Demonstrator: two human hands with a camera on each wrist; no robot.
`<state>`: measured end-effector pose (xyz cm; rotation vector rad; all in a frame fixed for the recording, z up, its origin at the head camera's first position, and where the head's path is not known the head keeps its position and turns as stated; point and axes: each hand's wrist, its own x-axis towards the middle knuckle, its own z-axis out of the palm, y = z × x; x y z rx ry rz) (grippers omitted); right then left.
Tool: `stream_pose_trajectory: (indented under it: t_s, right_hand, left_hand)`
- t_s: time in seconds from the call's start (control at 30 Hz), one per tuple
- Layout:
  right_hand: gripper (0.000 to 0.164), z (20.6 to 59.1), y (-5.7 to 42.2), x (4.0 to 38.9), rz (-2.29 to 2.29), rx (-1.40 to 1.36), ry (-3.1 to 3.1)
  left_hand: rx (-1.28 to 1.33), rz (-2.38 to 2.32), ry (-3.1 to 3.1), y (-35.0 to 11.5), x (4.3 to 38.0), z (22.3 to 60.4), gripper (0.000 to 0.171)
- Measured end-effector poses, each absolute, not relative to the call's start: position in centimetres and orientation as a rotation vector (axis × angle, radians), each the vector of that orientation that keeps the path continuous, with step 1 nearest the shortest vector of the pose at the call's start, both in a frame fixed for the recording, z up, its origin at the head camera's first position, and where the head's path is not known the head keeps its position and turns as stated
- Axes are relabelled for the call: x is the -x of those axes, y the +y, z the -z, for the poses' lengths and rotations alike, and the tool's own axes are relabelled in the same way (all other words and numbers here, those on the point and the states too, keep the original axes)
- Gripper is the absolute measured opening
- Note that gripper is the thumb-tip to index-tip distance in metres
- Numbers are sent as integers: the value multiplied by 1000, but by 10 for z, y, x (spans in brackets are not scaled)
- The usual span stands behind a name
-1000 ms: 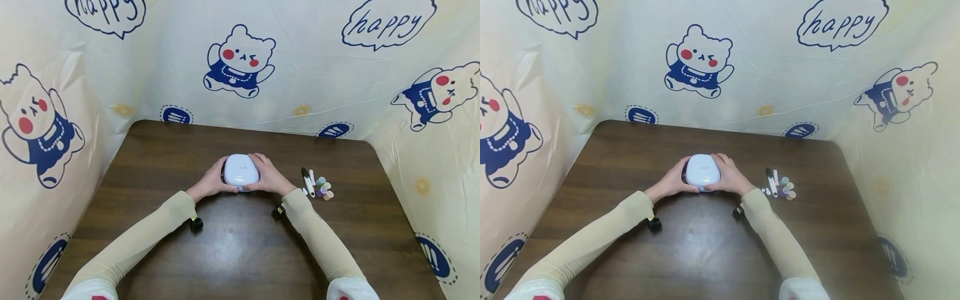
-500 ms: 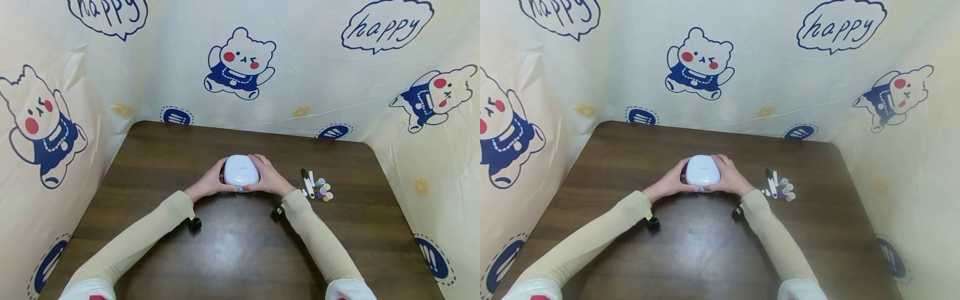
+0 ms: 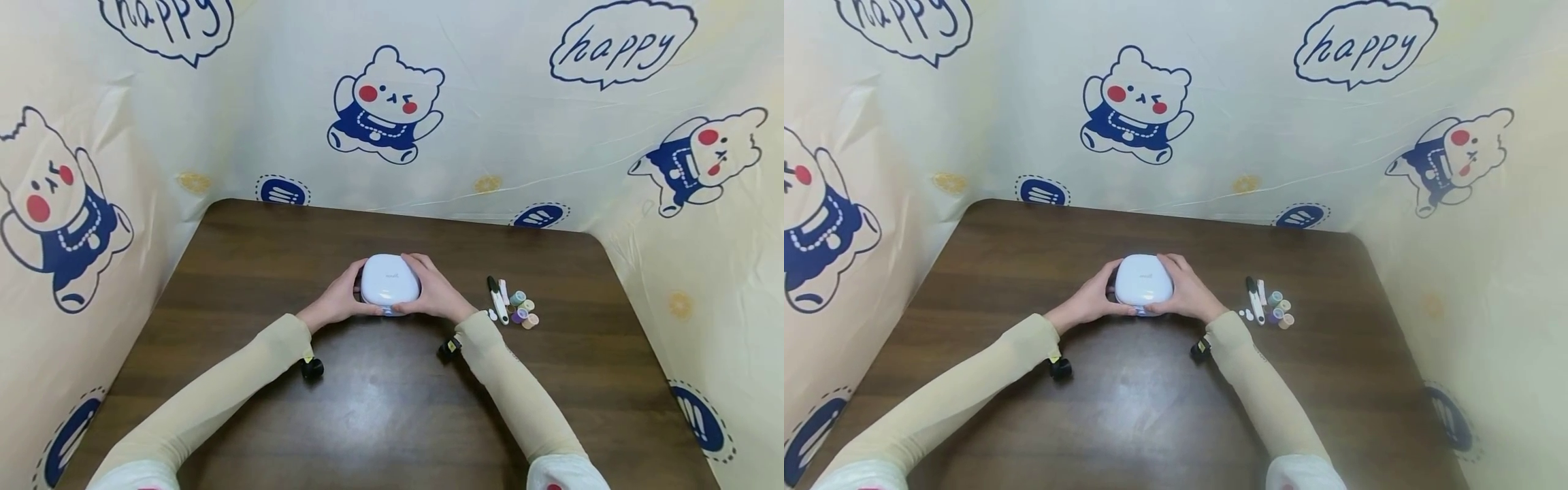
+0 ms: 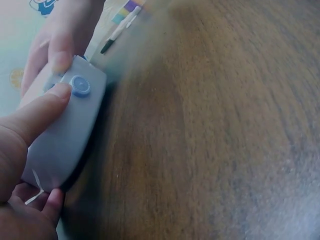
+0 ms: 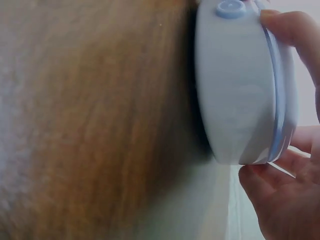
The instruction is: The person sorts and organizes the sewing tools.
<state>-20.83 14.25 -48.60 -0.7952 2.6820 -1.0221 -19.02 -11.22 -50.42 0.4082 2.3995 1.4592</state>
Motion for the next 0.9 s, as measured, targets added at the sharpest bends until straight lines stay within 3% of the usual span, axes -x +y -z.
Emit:
stream_pose_trajectory:
  t_s: [0.2,0.9]
  right_hand:
    - [111,481,143,209,1025,794,2675]
    - [76,459,150,199,930,806,2796]
  left_hand:
    - [-420,-1455,2395,-113,190,503,114]
    - [-439,-1479,2387,-116,188,503,114]
